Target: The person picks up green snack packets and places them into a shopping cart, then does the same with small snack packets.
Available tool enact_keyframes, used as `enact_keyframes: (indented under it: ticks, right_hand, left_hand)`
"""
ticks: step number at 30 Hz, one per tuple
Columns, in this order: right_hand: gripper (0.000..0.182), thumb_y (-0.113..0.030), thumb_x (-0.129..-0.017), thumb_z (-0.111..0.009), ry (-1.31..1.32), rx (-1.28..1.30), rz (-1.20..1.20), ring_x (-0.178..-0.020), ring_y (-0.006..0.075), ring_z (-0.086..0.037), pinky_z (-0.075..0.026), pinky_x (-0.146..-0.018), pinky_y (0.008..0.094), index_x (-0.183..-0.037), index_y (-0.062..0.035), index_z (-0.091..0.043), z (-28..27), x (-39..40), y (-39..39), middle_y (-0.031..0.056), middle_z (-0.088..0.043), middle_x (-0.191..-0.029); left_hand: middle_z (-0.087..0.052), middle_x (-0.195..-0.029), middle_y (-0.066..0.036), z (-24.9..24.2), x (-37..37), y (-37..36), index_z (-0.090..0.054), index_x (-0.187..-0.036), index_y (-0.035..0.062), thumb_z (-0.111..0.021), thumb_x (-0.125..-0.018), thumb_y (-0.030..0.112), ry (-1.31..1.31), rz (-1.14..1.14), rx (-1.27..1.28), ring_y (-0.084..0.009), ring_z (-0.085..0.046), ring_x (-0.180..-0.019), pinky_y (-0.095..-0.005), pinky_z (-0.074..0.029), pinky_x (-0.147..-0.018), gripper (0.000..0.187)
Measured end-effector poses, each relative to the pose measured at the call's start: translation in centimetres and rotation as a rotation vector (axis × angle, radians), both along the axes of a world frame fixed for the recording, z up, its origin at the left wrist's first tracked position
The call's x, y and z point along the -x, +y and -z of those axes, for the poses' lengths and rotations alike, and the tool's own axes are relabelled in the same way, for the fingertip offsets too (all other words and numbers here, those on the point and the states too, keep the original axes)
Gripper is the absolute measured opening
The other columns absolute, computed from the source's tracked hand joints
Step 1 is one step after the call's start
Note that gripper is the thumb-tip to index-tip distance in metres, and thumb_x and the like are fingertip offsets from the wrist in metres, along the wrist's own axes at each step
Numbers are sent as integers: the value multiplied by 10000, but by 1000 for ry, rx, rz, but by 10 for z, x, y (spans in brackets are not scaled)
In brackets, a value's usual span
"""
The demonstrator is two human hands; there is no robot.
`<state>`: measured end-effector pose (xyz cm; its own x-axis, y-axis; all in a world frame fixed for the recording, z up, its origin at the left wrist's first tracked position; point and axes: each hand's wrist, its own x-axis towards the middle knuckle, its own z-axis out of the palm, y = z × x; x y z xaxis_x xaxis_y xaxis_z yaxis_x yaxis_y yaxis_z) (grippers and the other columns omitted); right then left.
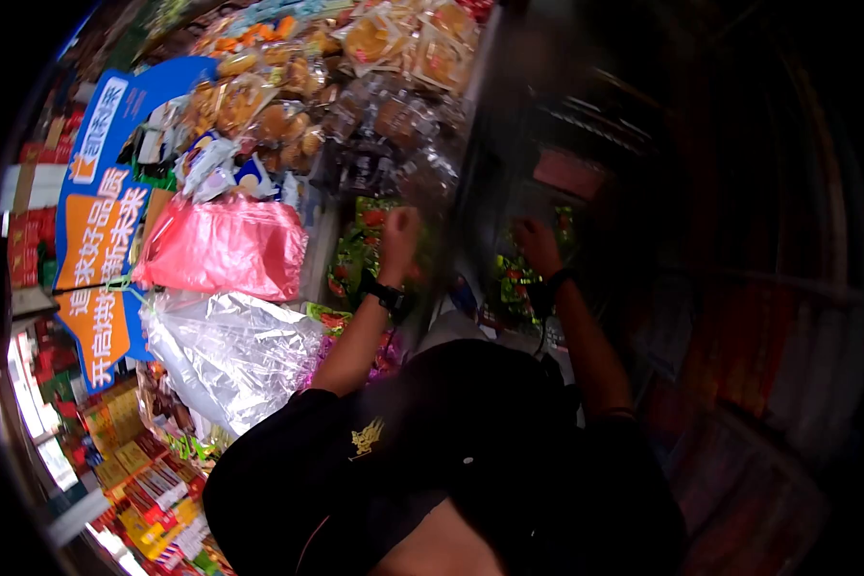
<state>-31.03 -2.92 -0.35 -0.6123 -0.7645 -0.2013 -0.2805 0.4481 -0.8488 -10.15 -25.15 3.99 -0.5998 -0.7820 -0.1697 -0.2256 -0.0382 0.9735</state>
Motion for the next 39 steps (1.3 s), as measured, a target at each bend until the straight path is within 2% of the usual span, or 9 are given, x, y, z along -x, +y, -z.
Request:
enact_keyframes:
  ticks: [4, 7, 13, 19, 22, 28, 31, 34, 39]
  right_hand:
    - [299, -255, -949, -515, -298, 158, 185, -682, 120, -538, -465, -633, 310, -1068, 6, -598, -71, 13, -8, 41, -601, -786]
    - [263, -237, -943, -525, -184, 381, 280, -683, 104, -530, -461, -636, 290, -1006, 9, -594, -101, 20, -4, 22, -593, -768]
    - [191, -170, -926, -557, -370, 542, 413, -735, 94, -552, -456, -659, 275, -967, 13, -593, -88, 42, 41, 17, -613, -811]
    - [176, -177, -912, -563, 224, 401, 336, -717, 199, -639, -476, -599, 326, -989, -25, -604, -103, 41, 110, 117, -647, -804]
    - [175, -191, -917, -554, 215, 362, 403, -699, 263, -635, -480, -572, 362, -1007, -52, -608, -119, 46, 140, 140, -639, -803]
    - [207, -235, -914, -571, 480, 401, 322, -641, 294, -619, -485, -547, 366, -1023, -63, -609, -132, 56, 172, 133, -640, -784]
    - [277, -270, -969, -502, 481, 528, 376, -620, 145, -590, -482, -539, 317, -1137, -61, -570, -113, 61, 177, 52, -613, -777]
    - [244, -264, -976, -490, -45, 835, 611, -597, 133, -569, -459, -499, 303, -1088, -68, -580, -121, 65, 183, 36, -592, -753]
    - [207, -253, -973, -498, -604, 1051, 611, -574, 127, -534, -450, -507, 287, -1042, -74, -575, -139, 64, 198, 25, -560, -726]
  left_hand:
    - [-581, -924, -11, 18, 40, 109, -532, -1138, 31, -542, -938, 385, 72, 437, -652, -108, -561, -860, -278, -473, -780, 407]
    - [-598, -998, -19, -60, 58, 153, -514, -1207, 39, -536, -947, 349, 1, 671, -1299, -122, -575, -904, -290, -479, -812, 405]
    - [-575, -1144, -36, -54, 90, 242, -510, -1213, 45, -583, -925, 206, 216, 679, -1198, -144, -570, -1008, -302, -492, -849, 338]
    - [-587, -1115, -45, -64, 98, 307, -520, -1200, 41, -580, -927, 222, 70, 607, -1091, -146, -581, -978, -288, -484, -836, 333]
    - [-607, -934, -11, -69, 104, 339, -588, -1087, 31, -632, -899, 239, 85, 463, -1102, -124, -578, -809, -275, -473, -701, 284]
    - [-608, -869, -4, -80, 110, 377, -607, -1052, 41, -674, -860, 256, 96, 364, -1066, -124, -574, -748, -270, -464, -685, 295]
    - [-611, -871, -5, -86, 108, 391, -603, -1030, 35, -685, -849, 271, 61, 442, -832, -120, -573, -745, -265, -460, -683, 309]
    - [-615, -884, -8, -98, 99, 396, -597, -1027, 29, -695, -838, 278, -66, 583, -546, -113, -573, -759, -262, -459, -689, 327]
    - [-612, -886, -11, -108, 96, 402, -593, -1034, 35, -676, -851, 303, -67, 543, -588, -101, -558, -752, -275, -455, -684, 335]
